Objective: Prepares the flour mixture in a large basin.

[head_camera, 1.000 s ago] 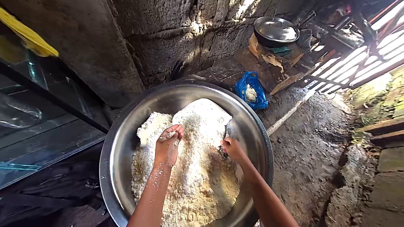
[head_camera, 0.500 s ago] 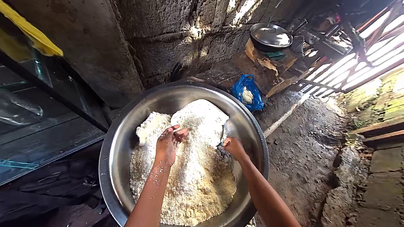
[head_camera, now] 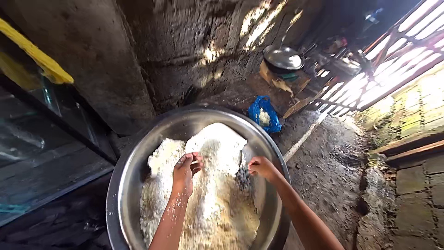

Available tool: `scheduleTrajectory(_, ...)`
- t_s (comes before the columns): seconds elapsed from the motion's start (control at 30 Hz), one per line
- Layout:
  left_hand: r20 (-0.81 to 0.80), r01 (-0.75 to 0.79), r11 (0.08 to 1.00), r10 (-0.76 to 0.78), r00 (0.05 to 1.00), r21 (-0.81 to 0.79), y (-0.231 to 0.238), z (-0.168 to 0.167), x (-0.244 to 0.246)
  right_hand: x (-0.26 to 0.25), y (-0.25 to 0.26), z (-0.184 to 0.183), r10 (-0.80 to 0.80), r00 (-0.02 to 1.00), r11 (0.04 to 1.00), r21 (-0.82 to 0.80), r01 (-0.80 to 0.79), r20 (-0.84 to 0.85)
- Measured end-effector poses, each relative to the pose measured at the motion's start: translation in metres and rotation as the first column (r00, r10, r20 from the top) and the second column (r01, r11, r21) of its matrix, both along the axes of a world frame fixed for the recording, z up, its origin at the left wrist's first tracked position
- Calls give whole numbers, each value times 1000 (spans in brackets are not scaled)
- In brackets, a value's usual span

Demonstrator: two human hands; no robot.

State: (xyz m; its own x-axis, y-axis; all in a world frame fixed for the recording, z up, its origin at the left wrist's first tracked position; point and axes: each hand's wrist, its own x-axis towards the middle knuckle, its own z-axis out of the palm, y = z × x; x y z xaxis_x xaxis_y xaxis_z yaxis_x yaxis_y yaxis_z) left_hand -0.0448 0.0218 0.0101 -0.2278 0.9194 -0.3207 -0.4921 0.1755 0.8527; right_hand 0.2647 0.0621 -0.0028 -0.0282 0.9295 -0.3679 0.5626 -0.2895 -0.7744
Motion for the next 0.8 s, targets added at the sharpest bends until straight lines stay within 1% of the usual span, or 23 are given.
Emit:
scheduleTrajectory(0.03, -8, -16, 1000, 15, 1000, -10, 3, 0, 1, 11, 12, 17, -87, 996, 987, 135, 85, 8)
scheduleTrajectory(0.07, -25, -34, 999, 33, 999, -23, 5, -2, 1, 25, 26, 31, -182, 983, 939, 297, 175, -3)
scheduleTrajectory(0.1, -49, -44, 999, 42, 998, -32, 6, -5, 2, 39, 40, 44, -260, 965, 869, 427, 251, -38)
scheduleTrajectory(0.13, -75, -49, 998, 46, 996, -32, 6, -9, 3, 52, 51, 57, -308, 949, 822, 483, 301, -68)
scheduleTrajectory(0.2, -124, -64, 998, 61, 990, -19, 6, -17, 4, 60, 62, 78, -351, 925, 776, 509, 373, -142)
scheduleTrajectory(0.27, -200, -96, 995, 91, 976, -14, 9, -21, 2, 51, 64, 81, -294, 931, 801, 476, 363, -215)
scheduleTrajectory(0.33, -279, -131, 991, 121, 953, -19, 10, -24, -3, 30, 60, 59, -166, 955, 896, 368, 251, -247)
scheduleTrajectory(0.37, -302, -143, 990, 133, 944, -12, 12, -29, -6, 17, 56, 43, -108, 967, 934, 310, 178, -232)
scheduleTrajectory(0.4, -322, -159, 987, 151, 935, 1, 15, -35, -7, 2, 53, 24, -73, 978, 949, 289, 128, -194)
scheduleTrajectory(0.43, -350, -161, 987, 157, 924, 18, 17, -43, -7, -15, 49, 2, -63, 988, 935, 339, 107, -140)
scheduleTrajectory(0.47, -389, -131, 991, 134, 911, 36, 18, -53, -6, -32, 45, -21, -68, 993, 894, 436, 103, -96)
scheduleTrajectory(0.53, -518, -27, 996, 66, 853, 82, 18, -71, -2, -71, 40, -58, -32, 999, 814, 579, 47, -36)
scheduleTrajectory(0.57, -580, 32, 994, 35, 814, 105, 17, -77, 2, -93, 41, -72, -11, 1000, 781, 624, 11, -4)
scheduleTrajectory(0.6, -614, 75, 990, 12, 789, 116, 15, -79, 7, -117, 40, -78, 16, 999, 769, 639, -33, 32)
scheduleTrajectory(0.63, -610, 103, 986, -3, 792, 130, 13, -80, 13, -141, 35, -81, 52, 997, 766, 638, -76, 56)
scheduleTrajectory(0.67, -559, 108, 982, -4, 829, 154, 10, -80, 19, -163, 27, -80, 89, 992, 769, 626, -129, 94)
scheduleTrajectory(0.7, -463, 90, 980, 2, 887, 177, 7, -76, 25, -181, 17, -77, 135, 984, 776, 605, -179, 117)
scheduleTrajectory(0.73, -357, 53, 982, 16, 934, 183, 6, -68, 28, -196, 5, -68, 196, 978, 797, 569, -202, 72)
scheduleTrajectory(0.8, -167, -44, 986, 71, 983, 161, 3, -50, 24, -215, -24, -46, 298, 947, 839, 505, -200, -120)
